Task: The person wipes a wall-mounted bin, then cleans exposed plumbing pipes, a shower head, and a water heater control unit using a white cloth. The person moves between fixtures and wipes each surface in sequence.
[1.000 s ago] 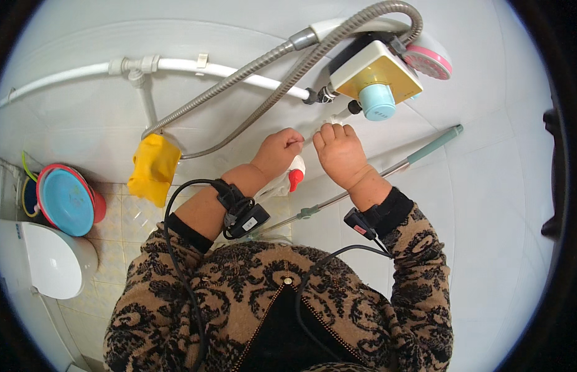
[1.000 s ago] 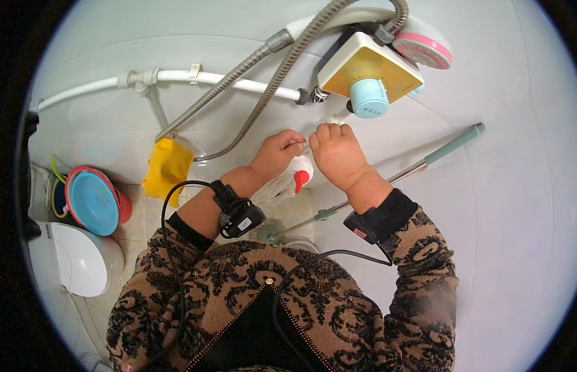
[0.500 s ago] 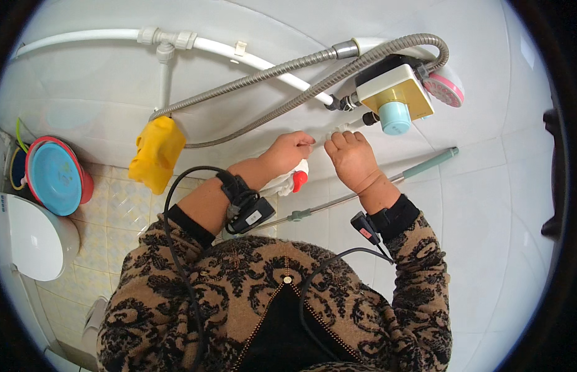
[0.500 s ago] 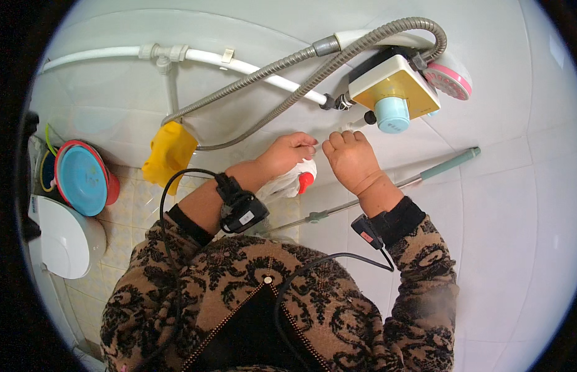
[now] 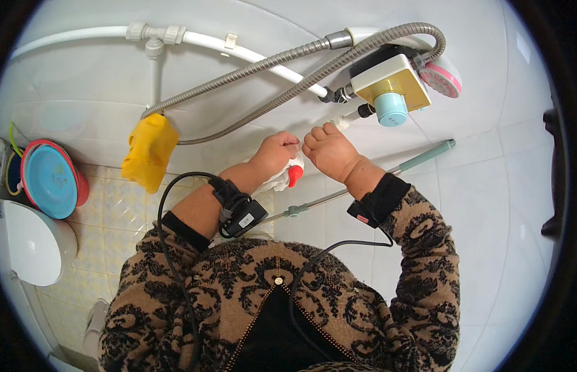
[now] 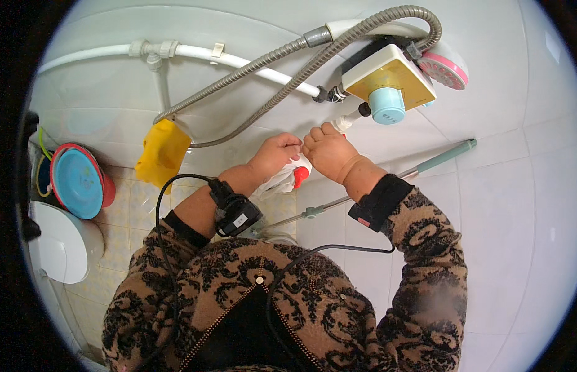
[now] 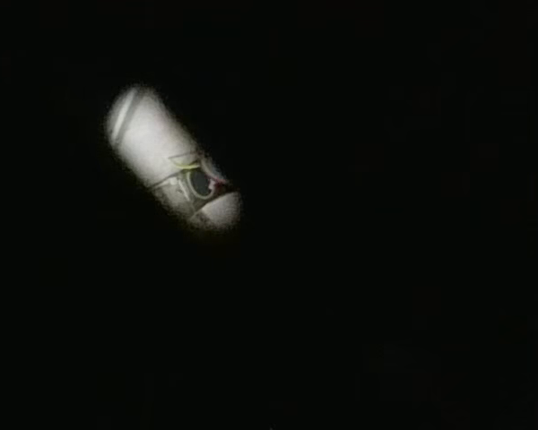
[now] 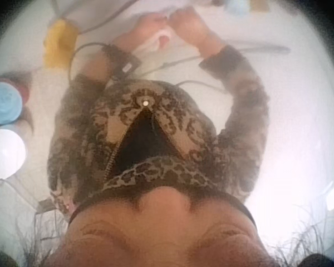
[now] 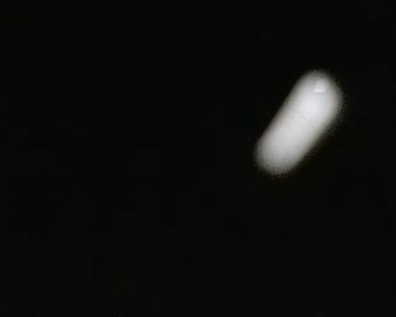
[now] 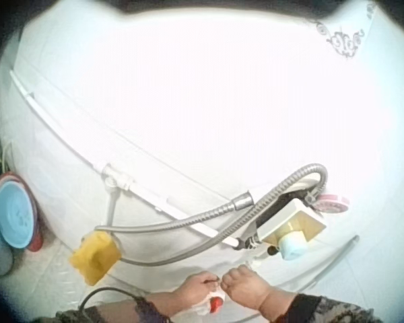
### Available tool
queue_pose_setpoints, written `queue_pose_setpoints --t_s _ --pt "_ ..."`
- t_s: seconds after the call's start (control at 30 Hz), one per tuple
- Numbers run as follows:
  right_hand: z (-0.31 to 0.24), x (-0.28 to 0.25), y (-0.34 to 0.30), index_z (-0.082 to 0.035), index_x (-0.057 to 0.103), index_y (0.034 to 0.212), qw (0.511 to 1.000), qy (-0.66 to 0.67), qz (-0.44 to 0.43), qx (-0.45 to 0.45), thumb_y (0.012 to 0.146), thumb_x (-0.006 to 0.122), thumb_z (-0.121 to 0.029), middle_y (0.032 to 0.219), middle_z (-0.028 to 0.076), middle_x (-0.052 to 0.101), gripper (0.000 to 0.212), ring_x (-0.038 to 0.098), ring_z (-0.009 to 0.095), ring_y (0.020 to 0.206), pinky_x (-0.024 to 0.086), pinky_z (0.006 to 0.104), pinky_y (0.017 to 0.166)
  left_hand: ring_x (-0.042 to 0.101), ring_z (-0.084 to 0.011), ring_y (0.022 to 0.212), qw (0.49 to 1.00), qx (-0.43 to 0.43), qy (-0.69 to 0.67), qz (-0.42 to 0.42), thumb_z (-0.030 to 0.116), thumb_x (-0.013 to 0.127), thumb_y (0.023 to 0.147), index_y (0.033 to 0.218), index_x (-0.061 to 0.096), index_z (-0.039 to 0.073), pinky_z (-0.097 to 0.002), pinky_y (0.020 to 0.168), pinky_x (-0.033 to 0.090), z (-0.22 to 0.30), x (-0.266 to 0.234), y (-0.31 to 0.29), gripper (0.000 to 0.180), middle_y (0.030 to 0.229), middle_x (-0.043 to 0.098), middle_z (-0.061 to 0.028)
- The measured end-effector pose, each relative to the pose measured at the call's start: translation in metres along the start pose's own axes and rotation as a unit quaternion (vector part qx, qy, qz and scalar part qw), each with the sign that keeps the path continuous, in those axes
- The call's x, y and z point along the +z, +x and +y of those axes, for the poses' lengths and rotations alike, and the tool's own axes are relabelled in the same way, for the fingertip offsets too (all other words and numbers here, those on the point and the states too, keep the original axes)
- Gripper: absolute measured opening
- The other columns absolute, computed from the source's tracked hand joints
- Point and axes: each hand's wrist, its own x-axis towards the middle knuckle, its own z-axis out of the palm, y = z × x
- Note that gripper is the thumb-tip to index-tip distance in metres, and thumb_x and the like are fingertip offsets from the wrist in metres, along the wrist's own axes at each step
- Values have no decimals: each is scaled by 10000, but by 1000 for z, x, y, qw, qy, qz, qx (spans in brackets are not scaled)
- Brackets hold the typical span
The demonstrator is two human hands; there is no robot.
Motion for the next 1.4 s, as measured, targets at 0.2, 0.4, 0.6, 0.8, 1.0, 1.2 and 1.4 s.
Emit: queue_pose_setpoints --t_s 0.2,0.4,0.6,0.8,1.0,1.2,1.4 --pt "-4 5 8 -151 717 931 992 -45 -115 -38 824 601 -201 918 -8 661 166 587 194 967 405 353 852 640 -166 847 998 33 12 42 118 618 906 1119 635 -39 -309 789 521 6 -10 -8 265 976 686 -101" --pt "-14 12 -8 -151 680 832 991 -23 -122 -50 794 585 -205 824 7 632 116 593 203 840 412 362 830 648 -167 882 999 36 -4 32 141 643 902 1141 636 -38 -308 815 522 14 -5 -3 298 1004 694 -108" --pt "-36 16 -71 -93 627 805 950 253 11 182 721 647 -61 787 36 655 92 635 272 793 479 416 719 615 -155 919 997 33 76 -2 129 638 903 1189 628 -12 -302 827 501 10 -14 -2 319 1057 671 -81" --pt "-77 41 -40 -56 636 961 514 709 193 443 899 692 -105 877 -6 645 97 569 92 840 478 264 749 626 -139 889 987 8 154 -41 169 640 919 1153 640 -13 -295 802 510 -11 -20 -2 297 1020 680 -73" --pt "-119 76 -8 -41 603 961 656 584 254 404 870 676 -27 948 64 620 117 599 180 893 475 283 819 633 -136 886 989 -38 140 -27 167 615 935 1140 644 -1 -281 804 516 -30 -28 -17 266 1014 682 -60" --pt "-124 78 -29 -44 593 948 638 574 262 441 833 665 9 970 123 606 146 617 284 905 499 340 800 642 -140 905 989 -46 139 21 152 603 940 1139 642 6 -281 819 518 -31 -39 -23 250 1025 684 -55" --pt "-120 70 -13 -55 595 939 699 528 328 354 836 642 7 954 157 603 129 614 358 882 507 392 772 652 -154 825 995 -28 93 19 153 664 887 1092 668 -12 -280 776 531 -27 -28 -28 262 959 696 -84"
